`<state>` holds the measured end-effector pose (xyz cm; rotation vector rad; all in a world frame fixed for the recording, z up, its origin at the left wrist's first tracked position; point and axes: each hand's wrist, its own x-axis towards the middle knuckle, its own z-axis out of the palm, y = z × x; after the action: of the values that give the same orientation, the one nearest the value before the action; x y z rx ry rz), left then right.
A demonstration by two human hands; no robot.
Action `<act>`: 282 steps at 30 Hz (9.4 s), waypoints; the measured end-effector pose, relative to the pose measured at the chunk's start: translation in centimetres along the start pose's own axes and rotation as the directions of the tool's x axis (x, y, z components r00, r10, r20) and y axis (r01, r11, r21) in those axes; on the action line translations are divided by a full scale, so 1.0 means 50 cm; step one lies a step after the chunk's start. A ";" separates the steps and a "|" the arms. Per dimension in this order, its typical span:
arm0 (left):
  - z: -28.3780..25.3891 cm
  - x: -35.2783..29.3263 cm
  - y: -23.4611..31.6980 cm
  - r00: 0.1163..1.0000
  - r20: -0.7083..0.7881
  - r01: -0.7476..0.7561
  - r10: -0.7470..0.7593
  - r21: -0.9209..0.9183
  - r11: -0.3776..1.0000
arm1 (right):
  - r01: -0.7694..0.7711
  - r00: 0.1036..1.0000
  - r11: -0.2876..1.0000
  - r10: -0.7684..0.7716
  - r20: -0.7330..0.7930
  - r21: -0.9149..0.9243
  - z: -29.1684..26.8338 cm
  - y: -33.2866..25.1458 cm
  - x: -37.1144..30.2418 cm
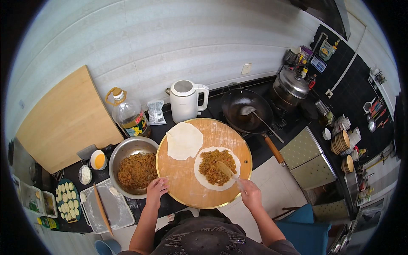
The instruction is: The person rolls out dough into thin circular sheets using a rolling pin on a wooden board. They then scoop a cooked filling mixture from a metal bowl and spread it onto the center of the dough sheets. Finally, they use chopsticks to apply a beaten egg wash to the edges of the filled dough.
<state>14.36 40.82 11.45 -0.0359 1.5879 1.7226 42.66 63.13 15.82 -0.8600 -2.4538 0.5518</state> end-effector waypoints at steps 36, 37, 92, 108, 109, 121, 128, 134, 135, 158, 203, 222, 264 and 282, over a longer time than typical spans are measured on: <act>0.053 -0.002 -0.037 1.000 -0.024 0.001 -0.002 -0.006 1.000 | -0.137 0.973 0.973 0.097 0.209 0.184 0.030 -0.021 0.018; 0.051 0.000 -0.033 1.000 -0.010 -0.004 0.004 -0.002 1.000 | -0.186 0.966 0.971 0.153 0.210 0.150 0.022 -0.024 0.017; 0.063 0.016 -0.048 0.999 -0.005 0.044 -0.044 0.025 0.999 | -0.358 0.914 0.891 0.274 0.299 0.280 -0.060 0.070 -0.004; 0.074 0.010 -0.042 0.998 -0.007 0.056 -0.056 0.026 0.998 | -0.421 0.891 0.883 0.360 0.277 0.206 -0.071 0.146 0.029; 0.076 0.012 -0.039 0.998 -0.003 0.055 -0.055 0.029 0.998 | -0.450 0.880 0.867 0.390 0.272 0.214 -0.070 0.154 0.035; 0.060 0.012 -0.049 1.000 -0.002 0.030 -0.030 0.003 1.000 | -0.397 0.885 0.917 0.375 0.277 0.027 -0.135 0.124 0.041; 0.072 0.019 -0.048 0.999 -0.006 0.036 -0.036 -0.007 0.999 | -0.277 0.947 0.954 0.252 0.199 0.110 -0.115 0.102 0.049; 0.071 0.025 -0.051 0.999 0.011 0.041 -0.041 -0.003 0.999 | -0.384 0.879 0.912 0.313 0.360 0.146 -0.107 0.123 0.038; 0.070 0.026 -0.051 0.999 0.016 0.041 -0.041 -0.004 0.999 | -0.373 0.889 0.920 0.317 0.329 0.120 -0.104 0.129 0.038; 0.069 0.007 -0.036 0.999 -0.027 0.027 -0.027 -0.018 0.999 | -0.307 0.936 0.949 0.288 0.202 0.069 -0.109 0.143 0.074; 0.043 0.018 -0.065 0.999 -0.026 0.038 -0.039 -0.044 0.998 | -0.280 0.905 0.929 0.172 0.390 0.240 0.055 0.052 0.143; 0.061 0.024 -0.062 0.997 -0.031 0.069 -0.070 -0.028 0.997 | -0.356 0.911 0.908 0.285 0.297 0.222 0.084 -0.023 0.191; 0.066 0.028 -0.062 0.996 0.024 0.084 -0.084 -0.003 0.996 | -0.572 0.820 0.595 0.436 0.371 0.565 0.089 0.100 0.168; 0.069 0.029 -0.066 0.997 0.021 0.077 -0.077 0.005 0.997 | -0.724 0.689 0.513 0.572 0.445 0.461 -0.023 0.130 0.077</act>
<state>16.77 44.24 8.75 -0.0753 1.5548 1.6555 43.70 70.58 14.60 -1.4793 -1.8025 1.7112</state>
